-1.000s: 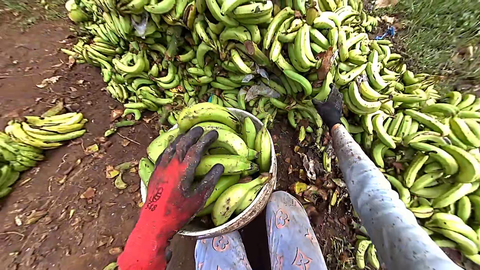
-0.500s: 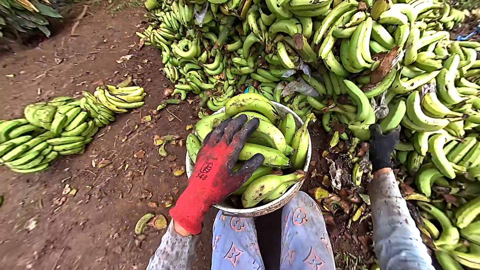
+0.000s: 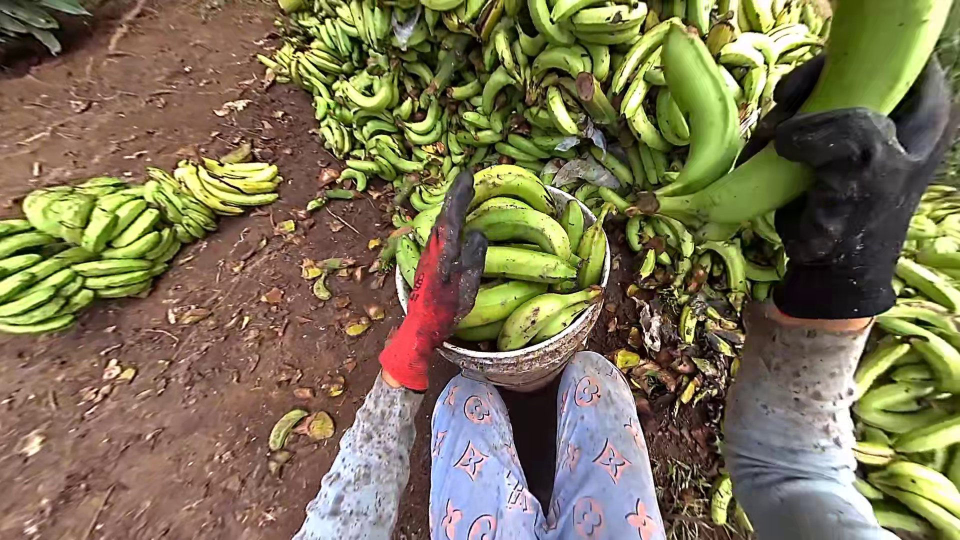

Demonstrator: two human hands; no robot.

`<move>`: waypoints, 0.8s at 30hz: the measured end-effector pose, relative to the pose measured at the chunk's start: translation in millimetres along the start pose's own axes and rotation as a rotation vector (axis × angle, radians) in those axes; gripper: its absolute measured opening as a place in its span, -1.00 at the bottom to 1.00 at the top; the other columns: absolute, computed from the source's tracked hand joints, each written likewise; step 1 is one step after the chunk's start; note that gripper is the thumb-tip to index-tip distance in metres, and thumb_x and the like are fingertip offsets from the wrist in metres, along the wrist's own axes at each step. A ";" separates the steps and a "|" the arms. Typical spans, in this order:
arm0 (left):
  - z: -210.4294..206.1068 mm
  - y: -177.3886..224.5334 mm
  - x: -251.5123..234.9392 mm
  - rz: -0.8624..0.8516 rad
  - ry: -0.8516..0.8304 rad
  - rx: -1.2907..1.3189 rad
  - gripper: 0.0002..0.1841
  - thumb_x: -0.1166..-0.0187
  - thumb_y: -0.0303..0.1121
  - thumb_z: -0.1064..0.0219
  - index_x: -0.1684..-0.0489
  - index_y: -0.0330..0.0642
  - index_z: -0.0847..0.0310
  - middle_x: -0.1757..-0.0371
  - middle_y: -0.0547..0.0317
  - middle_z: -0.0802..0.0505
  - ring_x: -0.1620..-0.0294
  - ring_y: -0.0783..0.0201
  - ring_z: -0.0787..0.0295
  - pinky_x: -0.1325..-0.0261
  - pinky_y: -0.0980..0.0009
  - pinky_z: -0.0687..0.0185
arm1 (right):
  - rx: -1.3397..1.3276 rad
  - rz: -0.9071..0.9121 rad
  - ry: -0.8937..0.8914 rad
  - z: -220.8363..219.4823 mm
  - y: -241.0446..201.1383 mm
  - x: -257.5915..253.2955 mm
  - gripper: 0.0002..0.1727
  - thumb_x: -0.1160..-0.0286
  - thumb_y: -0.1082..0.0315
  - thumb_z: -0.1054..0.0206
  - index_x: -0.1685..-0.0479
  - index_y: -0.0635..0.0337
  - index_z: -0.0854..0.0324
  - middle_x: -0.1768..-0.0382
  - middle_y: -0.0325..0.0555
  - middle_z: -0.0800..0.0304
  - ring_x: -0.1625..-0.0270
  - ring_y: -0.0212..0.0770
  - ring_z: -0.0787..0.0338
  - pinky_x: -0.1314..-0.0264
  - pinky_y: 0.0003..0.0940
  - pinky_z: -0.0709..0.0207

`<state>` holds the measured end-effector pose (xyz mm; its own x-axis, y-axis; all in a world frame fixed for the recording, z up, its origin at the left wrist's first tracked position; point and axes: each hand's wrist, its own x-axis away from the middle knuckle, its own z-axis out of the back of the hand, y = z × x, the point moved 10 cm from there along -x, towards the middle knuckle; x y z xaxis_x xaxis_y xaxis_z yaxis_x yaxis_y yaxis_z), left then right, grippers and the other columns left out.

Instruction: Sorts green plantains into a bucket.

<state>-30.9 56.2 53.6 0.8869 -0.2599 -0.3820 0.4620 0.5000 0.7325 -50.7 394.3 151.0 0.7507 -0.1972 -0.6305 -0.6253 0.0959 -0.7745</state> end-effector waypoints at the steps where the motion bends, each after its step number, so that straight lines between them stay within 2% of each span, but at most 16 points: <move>1: 3.3 -3.3 3.6 -0.016 0.036 0.118 -0.39 -0.86 -0.18 0.06 -0.92 0.06 0.01 -0.88 0.33 -0.26 -0.80 0.30 -0.24 -0.78 0.21 -0.23 | 0.001 0.032 -0.116 -29.7 -13.6 -12.3 -0.53 -0.12 0.42 -0.38 -0.13 0.08 -0.49 0.16 -0.48 -0.77 0.19 -0.50 -0.80 0.11 -0.50 -0.77; 3: 15.4 -11.3 11.1 -0.079 0.177 0.275 -0.39 -0.86 -0.10 0.09 -0.90 0.01 0.01 -0.86 0.31 -0.28 -0.77 0.29 -0.26 -0.73 0.23 -0.30 | 0.011 -0.024 -0.425 -95.0 -10.9 -16.9 -0.45 -0.14 0.38 -0.46 -0.25 0.18 -0.54 0.06 -0.33 -0.79 0.11 -0.46 -0.82 0.05 -0.48 -0.79; 5: 33.8 -13.7 17.1 -0.138 0.368 0.268 -0.38 -0.88 -0.10 0.18 -0.93 -0.01 0.13 -0.86 0.25 -0.25 -0.78 0.31 -0.25 -0.75 0.28 -0.29 | 0.099 -0.154 -0.717 -162.4 29.7 3.8 -0.22 -0.20 0.28 -0.52 -0.58 0.24 -0.46 -0.22 -0.04 -0.77 -0.11 -0.28 -0.80 -0.17 -0.31 -0.73; 6: 42.9 -17.9 22.8 -0.128 0.484 0.227 -0.38 -0.88 -0.13 0.18 -0.92 -0.01 0.12 -0.86 0.24 -0.25 -0.77 0.32 -0.26 -0.74 0.29 -0.28 | 0.173 -0.167 -0.783 -188.7 51.3 17.4 -0.24 -0.35 0.22 -0.50 -0.63 0.24 -0.43 -0.31 0.07 -0.72 -0.16 -0.19 -0.78 -0.23 -0.21 -0.67; 7: 51.4 -23.7 28.7 -0.121 0.573 0.176 -0.37 -0.86 -0.13 0.12 -0.93 -0.01 0.11 -0.88 0.26 -0.20 -0.81 0.32 -0.19 -0.76 0.30 -0.24 | 0.264 -0.106 -0.758 -204.2 64.3 22.5 -0.35 -0.47 0.11 -0.47 -0.53 0.21 -0.52 -0.29 0.10 -0.77 -0.16 -0.11 -0.81 -0.25 -0.08 -0.66; 8: 60.0 -24.2 33.2 -0.132 0.634 0.087 -0.34 -0.83 -0.11 0.05 -0.92 -0.06 0.08 -0.90 0.24 -0.16 -0.84 0.32 -0.10 -0.81 0.28 -0.13 | 0.333 -0.023 -0.712 -210.5 65.7 23.1 -0.42 -0.57 0.00 -0.40 -0.47 0.14 -0.58 -0.27 0.03 -0.80 -0.16 -0.13 -0.84 -0.26 -0.05 -0.66; 9: 68.9 -16.7 36.2 -0.176 0.686 -0.048 -0.34 -0.82 -0.12 0.01 -0.88 -0.20 0.00 -0.90 0.11 -0.15 -0.88 0.24 -0.02 -0.86 0.23 0.01 | 0.357 0.064 -0.660 -209.5 58.8 23.3 -0.43 -0.63 -0.05 -0.35 -0.47 0.13 -0.60 -0.31 0.00 -0.80 -0.25 -0.15 -0.82 -0.37 -0.07 -0.64; 10: 74.9 -4.4 34.6 -0.219 0.689 -0.188 -0.34 -0.83 -0.12 0.00 -0.86 -0.25 -0.05 -0.91 0.02 -0.12 -0.92 0.14 0.11 -0.91 0.15 0.16 | 0.350 0.155 -0.597 -202.1 47.7 23.6 -0.44 -0.68 -0.03 -0.30 -0.48 0.15 -0.62 -0.38 0.01 -0.76 -0.37 -0.15 -0.76 -0.47 -0.12 -0.59; 11: 76.9 10.3 29.1 -0.253 0.658 -0.299 -0.36 -0.82 -0.12 0.02 -0.84 -0.25 -0.10 -0.90 -0.06 -0.11 -0.93 0.03 0.16 -0.92 0.05 0.22 | 0.333 0.240 -0.515 -189.1 37.0 22.6 -0.49 -0.72 0.04 -0.25 -0.46 0.19 -0.65 -0.40 0.03 -0.75 -0.41 -0.14 -0.74 -0.48 -0.18 -0.59; 13: 71.4 40.9 8.8 -0.312 0.557 -0.390 -0.43 -0.81 -0.19 0.07 -0.79 -0.20 -0.24 -0.86 -0.10 -0.22 -0.91 -0.11 0.10 -0.89 -0.09 0.21 | 0.266 0.302 -0.312 -150.2 30.4 15.8 -0.60 -0.74 0.23 -0.21 -0.35 0.26 -0.71 -0.32 0.08 -0.78 -0.25 -0.19 -0.82 -0.23 -0.31 -0.73; 15: 52.0 67.0 -20.5 -0.346 0.387 -0.461 -0.49 -0.79 -0.24 0.04 -0.71 -0.08 -0.39 -0.83 -0.08 -0.29 -0.88 -0.22 0.06 -0.83 -0.21 0.16 | 0.172 0.145 -0.152 -106.2 61.8 5.9 -0.63 -0.79 0.30 -0.13 -0.34 0.30 -0.68 -0.28 0.07 -0.76 -0.17 -0.19 -0.85 -0.11 -0.26 -0.83; 17: 22.9 80.4 -54.4 -0.316 0.206 -0.527 -0.52 -0.80 -0.14 -0.03 -0.66 0.10 -0.49 -0.81 0.01 -0.37 -0.86 -0.27 0.01 -0.79 -0.29 0.15 | 0.157 -0.082 -0.059 -71.6 117.4 5.6 -0.61 -0.84 0.25 -0.06 -0.37 0.26 -0.64 -0.26 0.04 -0.76 -0.09 -0.17 -0.88 -0.03 -0.19 -0.86; 18: 4.7 79.1 -70.5 -0.290 0.121 -0.556 -0.51 -0.79 -0.05 -0.04 -0.65 0.16 -0.51 -0.80 0.04 -0.39 -0.85 -0.29 0.00 -0.77 -0.35 0.17 | 0.213 -0.173 -0.075 -60.1 147.5 9.9 -0.60 -0.85 0.22 -0.05 -0.38 0.24 -0.63 -0.24 0.05 -0.77 -0.05 -0.17 -0.88 -0.02 -0.17 -0.84; 20: -30.5 65.1 -89.1 -0.241 -0.007 -0.587 -0.50 -0.77 0.09 -0.06 -0.58 0.19 -0.58 -0.72 0.07 -0.52 -0.78 -0.29 -0.17 -0.69 -0.40 0.05 | 0.378 -0.314 -0.173 -41.9 207.1 18.9 -0.59 -0.84 0.16 -0.09 -0.40 0.20 -0.63 -0.24 0.07 -0.80 -0.10 -0.12 -0.88 -0.17 -0.06 -0.80; 21: -42.4 57.3 -90.3 -0.239 -0.025 -0.607 -0.52 -0.76 0.10 -0.07 -0.47 0.16 -0.65 -0.58 0.06 -0.64 -0.66 -0.26 -0.36 -0.60 -0.36 -0.13 | 0.459 -0.377 -0.206 -31.9 234.3 22.0 -0.58 -0.82 0.13 -0.13 -0.43 0.18 -0.62 -0.26 0.08 -0.80 -0.16 -0.07 -0.86 -0.24 -0.01 -0.74; 24: -52.8 46.1 -93.2 -0.217 -0.025 -0.639 -0.53 -0.77 0.09 -0.03 -0.33 0.05 -0.70 -0.40 -0.08 -0.71 -0.53 -0.30 -0.46 -0.52 -0.37 -0.20 | 0.695 -0.494 -0.178 6.9 292.3 -0.6 -0.44 -0.68 0.06 -0.31 -0.54 0.21 -0.52 -0.36 0.18 -0.74 -0.42 0.13 -0.72 -0.53 0.17 -0.48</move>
<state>-92.3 147.1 93.2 0.7771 -0.4250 -0.4642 0.5456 0.8226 0.1602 -232.4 429.2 -75.4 0.9601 -0.2234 -0.1681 0.0087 0.6246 -0.7809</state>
